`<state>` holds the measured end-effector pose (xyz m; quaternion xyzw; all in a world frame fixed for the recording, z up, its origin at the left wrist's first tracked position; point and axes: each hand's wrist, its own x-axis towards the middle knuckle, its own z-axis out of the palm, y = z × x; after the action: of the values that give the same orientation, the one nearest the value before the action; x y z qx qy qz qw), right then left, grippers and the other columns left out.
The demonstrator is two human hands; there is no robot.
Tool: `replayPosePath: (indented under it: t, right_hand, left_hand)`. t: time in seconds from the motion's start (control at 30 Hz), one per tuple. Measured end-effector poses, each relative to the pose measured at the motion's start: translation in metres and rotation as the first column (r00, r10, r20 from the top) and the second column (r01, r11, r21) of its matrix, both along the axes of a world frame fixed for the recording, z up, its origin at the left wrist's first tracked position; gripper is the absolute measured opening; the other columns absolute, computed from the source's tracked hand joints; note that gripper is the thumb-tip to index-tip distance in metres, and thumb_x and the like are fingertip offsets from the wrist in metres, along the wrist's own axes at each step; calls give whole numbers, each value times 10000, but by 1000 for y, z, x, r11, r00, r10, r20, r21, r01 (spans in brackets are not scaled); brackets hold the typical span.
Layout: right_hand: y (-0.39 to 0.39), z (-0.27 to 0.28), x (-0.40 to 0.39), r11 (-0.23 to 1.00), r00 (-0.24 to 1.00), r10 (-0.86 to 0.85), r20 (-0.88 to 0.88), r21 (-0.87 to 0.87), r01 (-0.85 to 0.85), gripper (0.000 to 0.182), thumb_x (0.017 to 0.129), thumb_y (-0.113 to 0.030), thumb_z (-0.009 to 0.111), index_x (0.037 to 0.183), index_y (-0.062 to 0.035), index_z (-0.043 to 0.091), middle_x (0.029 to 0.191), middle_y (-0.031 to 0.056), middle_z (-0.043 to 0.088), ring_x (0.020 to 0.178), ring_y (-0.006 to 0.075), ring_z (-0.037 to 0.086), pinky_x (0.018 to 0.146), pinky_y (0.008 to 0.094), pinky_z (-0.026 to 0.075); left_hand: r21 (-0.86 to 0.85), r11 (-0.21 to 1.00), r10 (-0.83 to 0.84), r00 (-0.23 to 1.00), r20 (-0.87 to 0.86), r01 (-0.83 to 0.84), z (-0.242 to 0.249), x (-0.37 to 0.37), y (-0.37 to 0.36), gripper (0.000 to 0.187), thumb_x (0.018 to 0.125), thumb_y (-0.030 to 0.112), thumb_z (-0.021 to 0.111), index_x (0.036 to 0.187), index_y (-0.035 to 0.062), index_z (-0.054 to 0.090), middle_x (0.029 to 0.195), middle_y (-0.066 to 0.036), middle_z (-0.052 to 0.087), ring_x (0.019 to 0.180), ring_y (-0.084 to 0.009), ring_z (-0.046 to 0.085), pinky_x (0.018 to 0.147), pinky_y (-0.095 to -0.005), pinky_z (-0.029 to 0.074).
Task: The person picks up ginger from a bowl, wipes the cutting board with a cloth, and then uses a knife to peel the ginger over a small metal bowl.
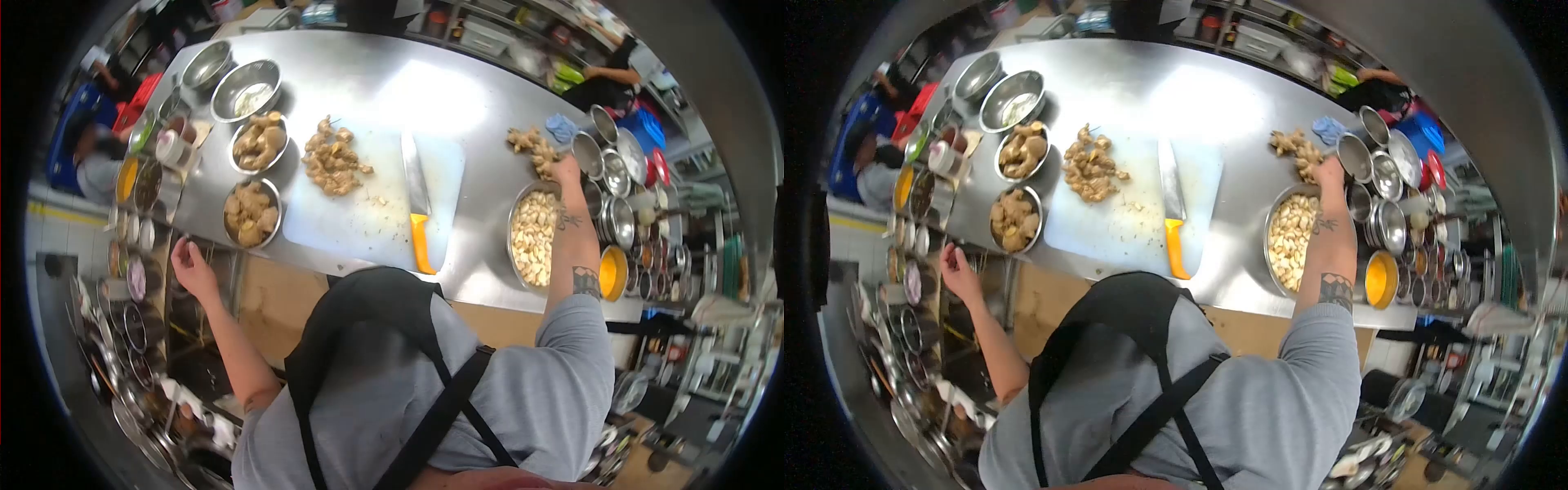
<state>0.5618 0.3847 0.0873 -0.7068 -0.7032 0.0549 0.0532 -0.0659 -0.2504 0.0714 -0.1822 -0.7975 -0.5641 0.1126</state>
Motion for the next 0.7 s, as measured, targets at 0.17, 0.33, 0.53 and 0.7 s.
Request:
replayPosePath:
  t: [0.17, 0.33, 0.53, 0.7]
  right_hand:
    - [52, -44, 27, 949, 993, 106, -54, -294, -117, 877, 670, -510, 873, 1295, 53, 625, 1229, 227, 703, 1147, 333, 680, 973, 419, 527]
    - [53, -42, 5, 931, 982, 164, 98, -345, -121, 684, 718, -307, 843, 1277, 19, 619, 1260, 243, 674, 1180, 358, 653, 994, 421, 520]
    - [43, -47, 14, 992, 989, 114, -94, -39, -119, 575, 749, -284, 805, 1215, 7, 634, 1134, 208, 709, 1038, 345, 689, 909, 414, 539]
    - [48, -44, 19, 995, 678, -103, -728, -75, 71, 525, 755, -272, 848, 1159, 3, 655, 1017, 118, 697, 844, 185, 651, 749, 330, 537]
  left_hand:
    - [43, 996, 74, 997, 11, -75, 4, 36, -23, 265, 995, 114, 655, 1234, 3, 631, 1178, -79, 693, 1056, -154, 639, 918, -284, 504]
    - [149, 988, 36, 999, 29, -39, 5, 61, -13, 222, 995, 57, 641, 1210, 0, 629, 1134, -65, 697, 996, -113, 639, 902, -253, 498]
    - [-40, 983, -171, 973, 155, 179, 13, 120, 53, 191, 963, 91, 660, 1147, 38, 660, 1039, -43, 692, 933, -118, 631, 833, -273, 513]
    - [-41, 885, -441, 864, 245, 463, 13, 145, 107, 215, 951, 129, 679, 1145, 40, 667, 1041, -72, 705, 933, -148, 659, 815, -291, 527]
